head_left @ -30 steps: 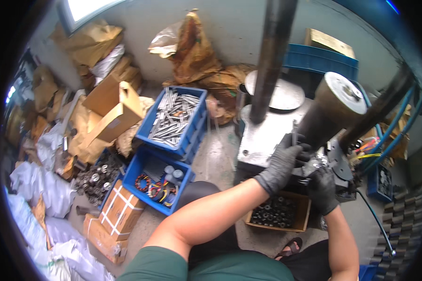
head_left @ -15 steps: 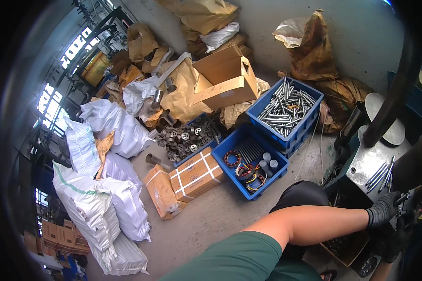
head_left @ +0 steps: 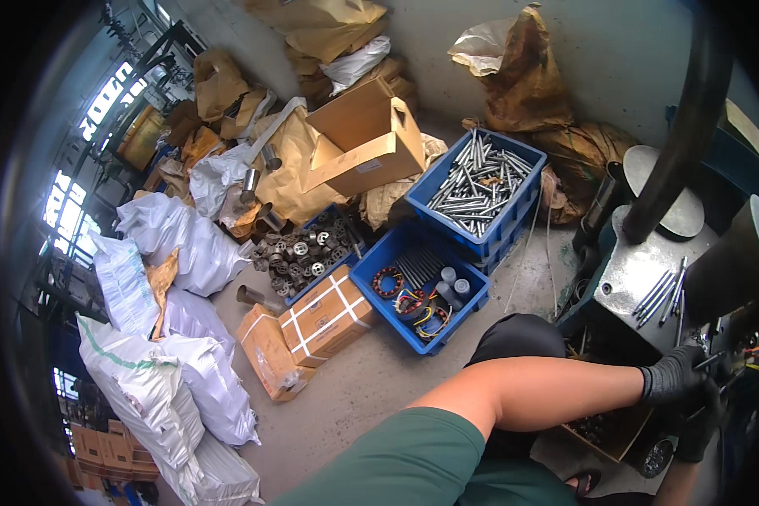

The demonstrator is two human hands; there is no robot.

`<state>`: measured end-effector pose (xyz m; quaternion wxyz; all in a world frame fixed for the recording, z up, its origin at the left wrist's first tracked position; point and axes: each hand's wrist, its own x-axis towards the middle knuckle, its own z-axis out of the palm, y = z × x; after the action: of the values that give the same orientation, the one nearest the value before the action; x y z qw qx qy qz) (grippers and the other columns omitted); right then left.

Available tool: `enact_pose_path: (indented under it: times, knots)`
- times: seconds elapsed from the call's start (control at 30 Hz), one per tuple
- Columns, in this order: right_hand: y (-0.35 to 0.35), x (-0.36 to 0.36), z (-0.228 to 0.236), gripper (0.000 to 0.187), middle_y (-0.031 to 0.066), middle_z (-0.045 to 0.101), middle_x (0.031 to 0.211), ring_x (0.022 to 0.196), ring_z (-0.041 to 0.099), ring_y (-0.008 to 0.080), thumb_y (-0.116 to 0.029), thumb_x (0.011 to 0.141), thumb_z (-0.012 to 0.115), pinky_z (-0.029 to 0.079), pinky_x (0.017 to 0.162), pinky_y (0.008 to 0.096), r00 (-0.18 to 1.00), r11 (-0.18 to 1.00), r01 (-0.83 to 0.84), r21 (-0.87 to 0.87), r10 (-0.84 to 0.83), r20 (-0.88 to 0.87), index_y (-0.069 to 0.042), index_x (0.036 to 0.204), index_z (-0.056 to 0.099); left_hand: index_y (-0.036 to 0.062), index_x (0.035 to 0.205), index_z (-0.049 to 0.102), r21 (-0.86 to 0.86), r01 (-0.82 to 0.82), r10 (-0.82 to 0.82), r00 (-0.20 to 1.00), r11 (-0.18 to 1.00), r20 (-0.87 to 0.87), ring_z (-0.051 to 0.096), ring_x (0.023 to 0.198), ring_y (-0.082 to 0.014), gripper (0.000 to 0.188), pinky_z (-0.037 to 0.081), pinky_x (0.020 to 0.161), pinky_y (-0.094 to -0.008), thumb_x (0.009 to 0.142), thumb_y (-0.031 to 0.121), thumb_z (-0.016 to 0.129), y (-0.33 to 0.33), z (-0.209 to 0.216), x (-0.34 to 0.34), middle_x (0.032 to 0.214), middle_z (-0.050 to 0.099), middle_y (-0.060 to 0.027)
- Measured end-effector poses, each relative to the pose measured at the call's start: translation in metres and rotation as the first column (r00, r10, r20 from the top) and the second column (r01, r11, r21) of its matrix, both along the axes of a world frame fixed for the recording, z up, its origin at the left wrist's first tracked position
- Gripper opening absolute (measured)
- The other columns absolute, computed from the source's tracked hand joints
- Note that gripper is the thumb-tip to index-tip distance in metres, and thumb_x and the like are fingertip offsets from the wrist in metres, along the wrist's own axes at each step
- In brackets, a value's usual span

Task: Sort metal pins and hardware components in an industrial workshop.

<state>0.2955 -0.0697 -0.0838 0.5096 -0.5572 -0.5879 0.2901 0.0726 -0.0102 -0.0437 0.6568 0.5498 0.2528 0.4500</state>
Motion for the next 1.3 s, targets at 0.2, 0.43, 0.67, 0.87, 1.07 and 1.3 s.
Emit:
enact_pose_path:
  times: [0.2, 0.43, 0.67, 0.87, 1.07, 1.3]
  knots:
    - [-0.007, -0.092, 0.062, 0.035, 0.0038, 0.068, 0.096, 0.084, 0.070, 0.0161, -0.002, 0.087, 0.065, 0.059, 0.077, 0.0311, 0.806, 0.986, -0.081, -0.144, -0.020, -0.591, -0.004, 0.122, 0.062, 0.0002, 0.124, 0.061, -0.157, 0.099, -0.105, 0.994, 0.983, -0.025, 0.064, 0.087, -0.0165, 0.035, 0.056, 0.076, -0.0338, 0.091, 0.011, 0.060, -0.004, 0.011, -0.031, 0.097, 0.067, -0.0106]
    - [-0.012, -0.104, 0.074, 0.043, 0.0070, 0.067, 0.095, 0.081, 0.070, 0.0207, 0.000, 0.081, 0.070, 0.059, 0.073, 0.0345, 0.715, 0.973, -0.074, -0.217, -0.101, -0.692, -0.008, 0.122, 0.059, -0.0018, 0.131, 0.056, -0.231, 0.273, -0.300, 0.950, 0.934, -0.090, 0.062, 0.107, -0.0149, 0.037, 0.054, 0.092, -0.0321, 0.102, 0.020, 0.063, 0.004, 0.005, -0.045, 0.115, 0.066, -0.0095]
    - [-0.013, -0.069, 0.072, 0.052, 0.0083, 0.068, 0.105, 0.089, 0.070, 0.0185, -0.001, 0.082, 0.069, 0.059, 0.078, 0.0301, 0.423, 0.860, -0.424, -0.286, -0.092, -0.902, -0.002, 0.133, 0.055, 0.0008, 0.115, 0.060, -0.497, 0.336, -0.302, 0.941, 0.800, 0.151, 0.066, 0.093, -0.0159, 0.023, 0.057, 0.080, -0.0294, 0.099, 0.016, 0.064, -0.005, 0.048, -0.051, 0.100, 0.065, -0.0074]
    - [-0.029, -0.077, 0.104, 0.068, 0.0127, 0.062, 0.115, 0.101, 0.063, 0.0226, 0.001, 0.077, 0.066, 0.053, 0.088, 0.0346, 0.954, 0.937, -0.208, -0.281, 0.130, -0.272, -0.005, 0.144, 0.054, 0.0045, 0.097, 0.065, -0.486, 0.044, -0.095, 0.992, 0.873, -0.081, 0.052, 0.055, -0.0111, 0.015, 0.046, 0.053, -0.0243, 0.087, 0.014, 0.072, 0.015, 0.034, -0.060, 0.067, 0.057, -0.0026]
    - [-0.028, -0.078, 0.109, 0.061, 0.0203, 0.066, 0.108, 0.098, 0.064, 0.0404, 0.004, 0.069, 0.067, 0.054, 0.084, 0.0468, 0.663, 0.968, -0.121, 0.219, -0.085, 0.743, -0.008, 0.128, 0.067, 0.0059, 0.096, 0.066, -0.540, -0.011, 0.000, 1.000, 0.842, -0.022, 0.054, 0.054, -0.0115, 0.010, 0.047, 0.049, -0.0269, 0.090, 0.015, 0.068, 0.017, 0.032, -0.062, 0.068, 0.058, -0.0011]
    - [-0.024, -0.075, 0.108, 0.061, 0.0182, 0.068, 0.103, 0.094, 0.064, 0.0397, 0.000, 0.068, 0.068, 0.051, 0.083, 0.0511, 0.600, 0.964, -0.117, 0.240, -0.124, 0.791, -0.011, 0.128, 0.068, 0.0053, 0.097, 0.061, -0.485, 0.001, -0.023, 0.999, 0.874, -0.039, 0.055, 0.053, -0.0126, 0.011, 0.047, 0.048, -0.0270, 0.094, 0.016, 0.064, 0.016, 0.027, -0.061, 0.067, 0.059, -0.0028]
